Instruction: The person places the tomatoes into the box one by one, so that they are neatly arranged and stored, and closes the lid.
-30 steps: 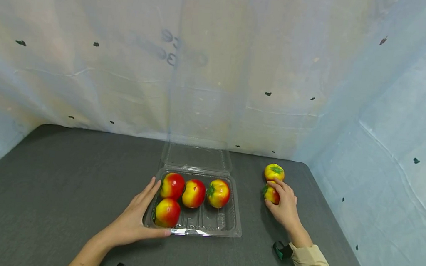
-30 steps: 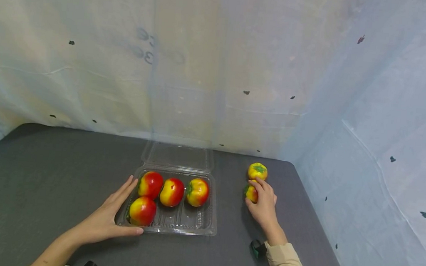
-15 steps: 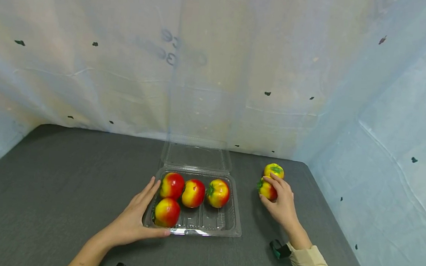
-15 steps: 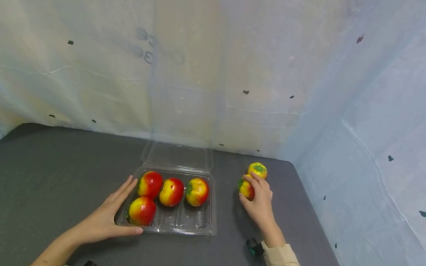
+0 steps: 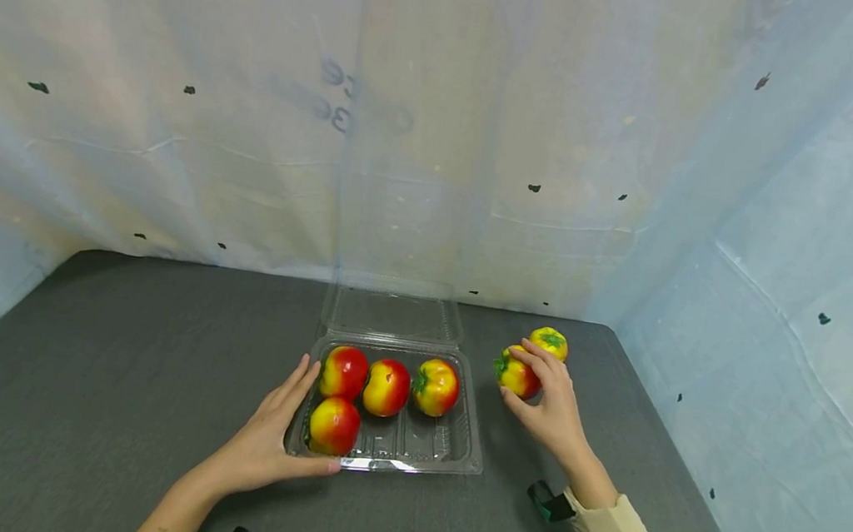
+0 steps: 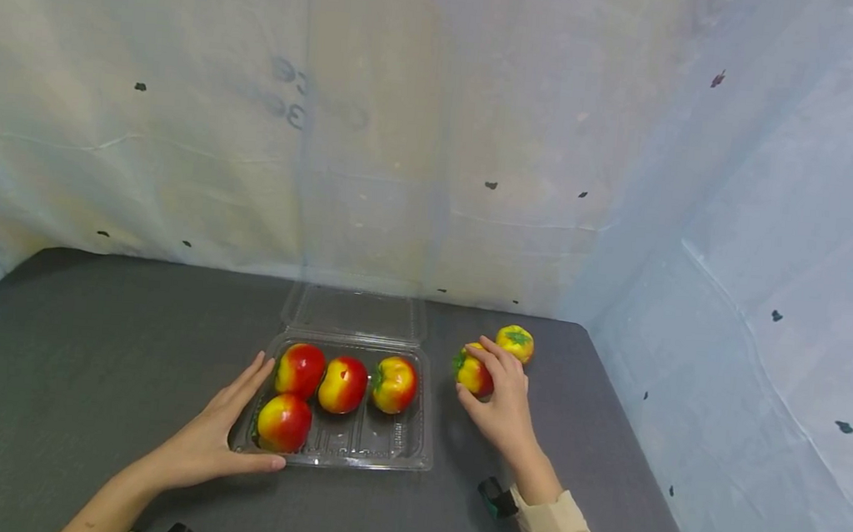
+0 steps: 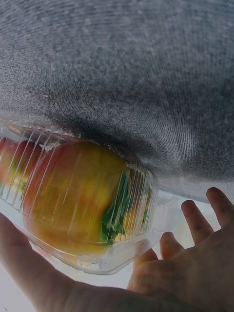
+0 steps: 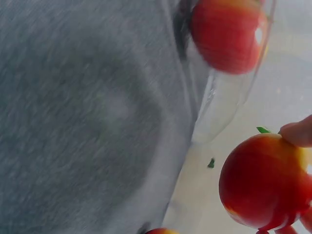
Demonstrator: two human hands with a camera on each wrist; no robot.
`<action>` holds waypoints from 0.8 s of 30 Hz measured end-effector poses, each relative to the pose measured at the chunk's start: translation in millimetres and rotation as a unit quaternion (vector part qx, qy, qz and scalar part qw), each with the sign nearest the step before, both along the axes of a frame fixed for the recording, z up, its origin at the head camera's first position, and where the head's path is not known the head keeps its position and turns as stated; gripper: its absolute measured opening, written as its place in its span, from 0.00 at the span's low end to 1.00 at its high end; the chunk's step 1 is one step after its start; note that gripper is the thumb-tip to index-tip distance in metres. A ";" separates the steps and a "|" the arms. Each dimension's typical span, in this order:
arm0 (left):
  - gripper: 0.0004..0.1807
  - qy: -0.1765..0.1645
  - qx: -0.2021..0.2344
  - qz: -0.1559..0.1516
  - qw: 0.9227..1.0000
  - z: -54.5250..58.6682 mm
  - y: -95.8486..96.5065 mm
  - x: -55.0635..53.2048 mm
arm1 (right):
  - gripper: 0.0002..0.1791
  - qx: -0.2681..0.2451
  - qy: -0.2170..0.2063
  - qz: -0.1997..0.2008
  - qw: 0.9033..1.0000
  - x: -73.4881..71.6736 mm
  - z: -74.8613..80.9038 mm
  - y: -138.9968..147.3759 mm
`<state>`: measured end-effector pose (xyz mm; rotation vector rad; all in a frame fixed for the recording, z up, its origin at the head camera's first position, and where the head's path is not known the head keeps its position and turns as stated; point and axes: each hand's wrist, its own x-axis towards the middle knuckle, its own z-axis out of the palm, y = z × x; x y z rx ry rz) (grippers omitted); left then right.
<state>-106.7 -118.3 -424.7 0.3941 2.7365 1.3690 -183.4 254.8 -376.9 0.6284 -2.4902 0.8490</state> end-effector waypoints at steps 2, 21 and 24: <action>0.65 0.001 0.001 0.000 1.000 0.0 0.1 0.0 | 0.29 -0.002 0.002 0.006 1.000 1.7 1.8 -3.6; 0.65 -0.007 0.003 0.000 1.000 -0.3 0.7 0.1 | 0.30 -0.017 -0.028 0.042 0.999 22.5 12.9 -33.8; 0.65 -0.006 0.001 0.001 1.000 -0.5 0.4 -0.2 | 0.31 -0.020 -0.033 0.050 0.998 24.9 13.4 -38.9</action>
